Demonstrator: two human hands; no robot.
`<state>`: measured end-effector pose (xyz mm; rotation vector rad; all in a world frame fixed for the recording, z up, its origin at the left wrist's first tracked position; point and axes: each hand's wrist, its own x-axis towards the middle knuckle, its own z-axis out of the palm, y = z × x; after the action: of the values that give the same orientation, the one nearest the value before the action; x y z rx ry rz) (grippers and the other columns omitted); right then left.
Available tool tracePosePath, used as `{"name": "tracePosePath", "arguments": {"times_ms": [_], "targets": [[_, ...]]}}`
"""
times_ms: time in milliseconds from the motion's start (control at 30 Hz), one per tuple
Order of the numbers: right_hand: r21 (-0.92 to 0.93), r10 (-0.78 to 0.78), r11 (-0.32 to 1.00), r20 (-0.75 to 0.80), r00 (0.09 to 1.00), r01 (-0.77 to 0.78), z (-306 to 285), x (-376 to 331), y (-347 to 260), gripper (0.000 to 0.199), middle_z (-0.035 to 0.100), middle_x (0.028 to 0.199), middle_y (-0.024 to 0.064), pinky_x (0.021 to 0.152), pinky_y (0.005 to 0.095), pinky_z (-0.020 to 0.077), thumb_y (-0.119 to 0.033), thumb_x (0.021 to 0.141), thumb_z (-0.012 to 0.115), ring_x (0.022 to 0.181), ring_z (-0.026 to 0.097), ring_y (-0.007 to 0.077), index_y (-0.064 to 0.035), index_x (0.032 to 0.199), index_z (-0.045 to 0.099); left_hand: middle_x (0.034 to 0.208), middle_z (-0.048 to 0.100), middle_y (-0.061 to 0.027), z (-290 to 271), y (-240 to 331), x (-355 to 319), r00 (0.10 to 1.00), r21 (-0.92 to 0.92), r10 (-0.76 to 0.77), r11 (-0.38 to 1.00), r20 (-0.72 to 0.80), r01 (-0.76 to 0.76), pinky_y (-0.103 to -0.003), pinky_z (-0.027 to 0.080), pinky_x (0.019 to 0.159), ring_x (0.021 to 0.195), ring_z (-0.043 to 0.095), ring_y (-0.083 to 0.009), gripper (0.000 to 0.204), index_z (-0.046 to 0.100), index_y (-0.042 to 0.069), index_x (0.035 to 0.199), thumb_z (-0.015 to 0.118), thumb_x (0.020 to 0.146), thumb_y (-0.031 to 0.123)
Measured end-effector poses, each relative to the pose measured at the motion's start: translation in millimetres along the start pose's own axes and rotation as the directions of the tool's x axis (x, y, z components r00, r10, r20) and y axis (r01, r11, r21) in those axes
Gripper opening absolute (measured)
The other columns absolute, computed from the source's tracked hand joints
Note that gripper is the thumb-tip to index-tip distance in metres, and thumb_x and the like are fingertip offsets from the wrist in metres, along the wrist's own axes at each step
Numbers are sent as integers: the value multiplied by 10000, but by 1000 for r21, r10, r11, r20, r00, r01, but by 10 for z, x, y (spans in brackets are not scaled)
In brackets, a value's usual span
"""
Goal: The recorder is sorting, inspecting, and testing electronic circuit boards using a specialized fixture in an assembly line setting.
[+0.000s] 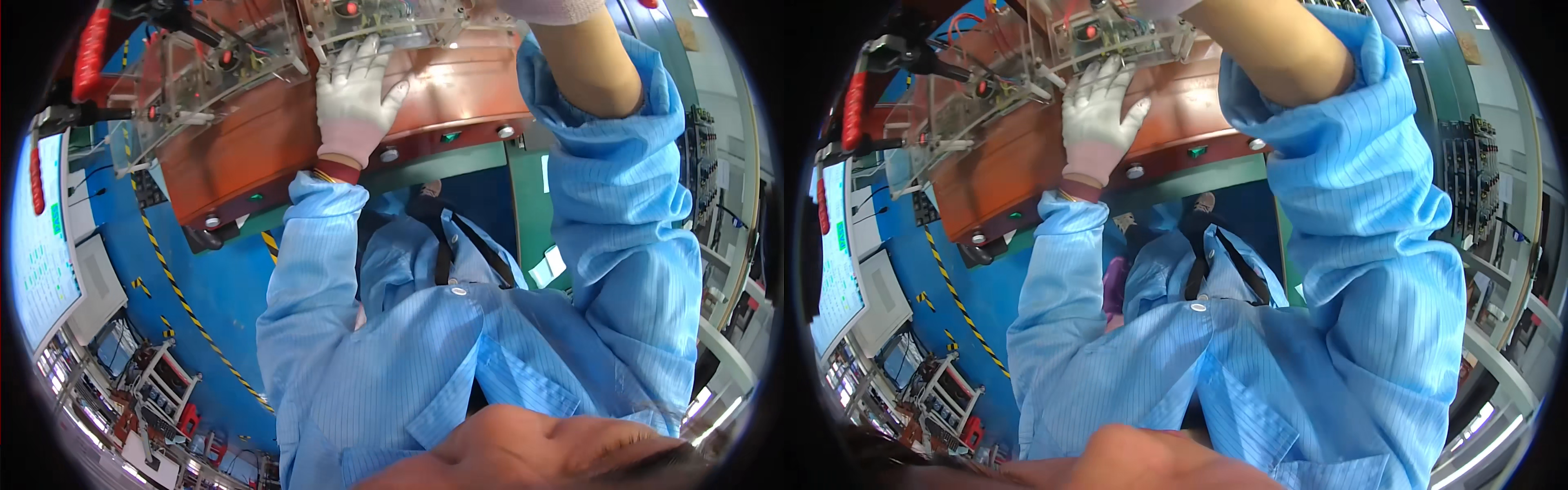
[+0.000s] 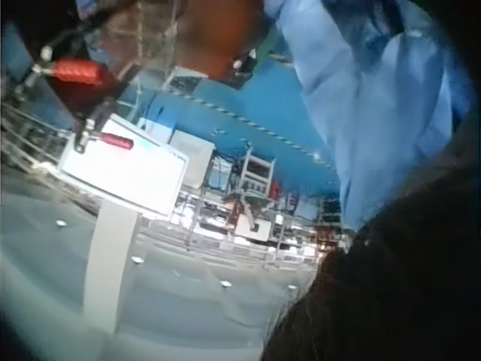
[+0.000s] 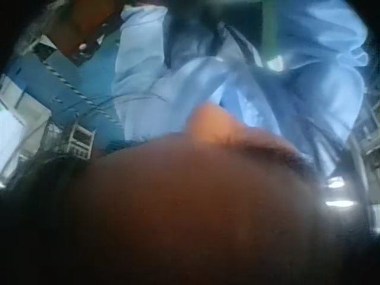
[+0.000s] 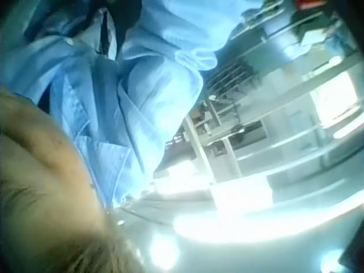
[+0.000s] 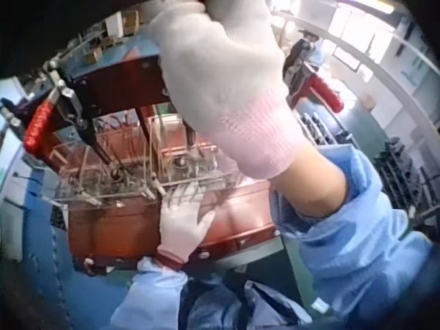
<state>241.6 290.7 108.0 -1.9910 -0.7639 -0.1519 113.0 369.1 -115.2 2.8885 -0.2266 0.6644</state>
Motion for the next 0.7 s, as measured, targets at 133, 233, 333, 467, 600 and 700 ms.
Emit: {"name": "tracePosePath", "arguments": {"times_ms": [133,233,333,467,600,700], "targets": [[10,-22,1000,48,999,21,109,-116,237,432,536,1197,175,909,400,496,-288,903,524,1068,546,319,3,1205,422,1408,496,10,-4,15,-6,999,-1,5,1000,-35,-5,-428,311,1077,1254,470,-242,543,540,180,1328,553,865,463],[22,-50,999,73,996,49,138,-180,350,397,539,1172,170,905,397,497,-270,895,532,1049,546,310,0,1169,436,1380,525,9,-26,26,-2,999,15,1,1000,-44,0,-421,318,1075,1243,482,-235,523,565,176,1305,569,861,452],[33,-84,996,93,992,81,135,-225,411,363,543,1146,164,901,394,497,-253,886,541,1029,547,300,-3,1133,450,1371,534,13,33,2,-16,999,11,3,1000,-53,-2,-430,328,1062,1244,484,-232,516,579,178,1290,574,856,457],[50,-133,990,113,985,128,107,-269,446,317,547,1113,156,895,390,499,-229,875,552,1003,547,288,-6,1085,468,1375,532,25,77,-8,-16,997,-8,8,1000,-74,-9,-466,351,1023,1258,478,-227,515,597,188,1266,574,844,483],[74,-188,981,128,974,180,94,-303,451,271,551,1080,148,889,387,500,-205,864,564,977,548,275,-10,1037,487,1352,553,0,-22,26,-4,999,-23,-9,1000,-33,8,-410,319,1072,1233,493,-236,491,605,170,1265,604,847,425],[95,-232,971,145,962,220,101,-329,451,238,554,1055,143,884,384,500,-187,856,573,957,549,266,-13,1001,500,1353,552,-1,-16,31,3,999,-28,-6,1000,-34,5,-411,316,1073,1236,491,-236,490,606,170,1265,605,846,423]]}}
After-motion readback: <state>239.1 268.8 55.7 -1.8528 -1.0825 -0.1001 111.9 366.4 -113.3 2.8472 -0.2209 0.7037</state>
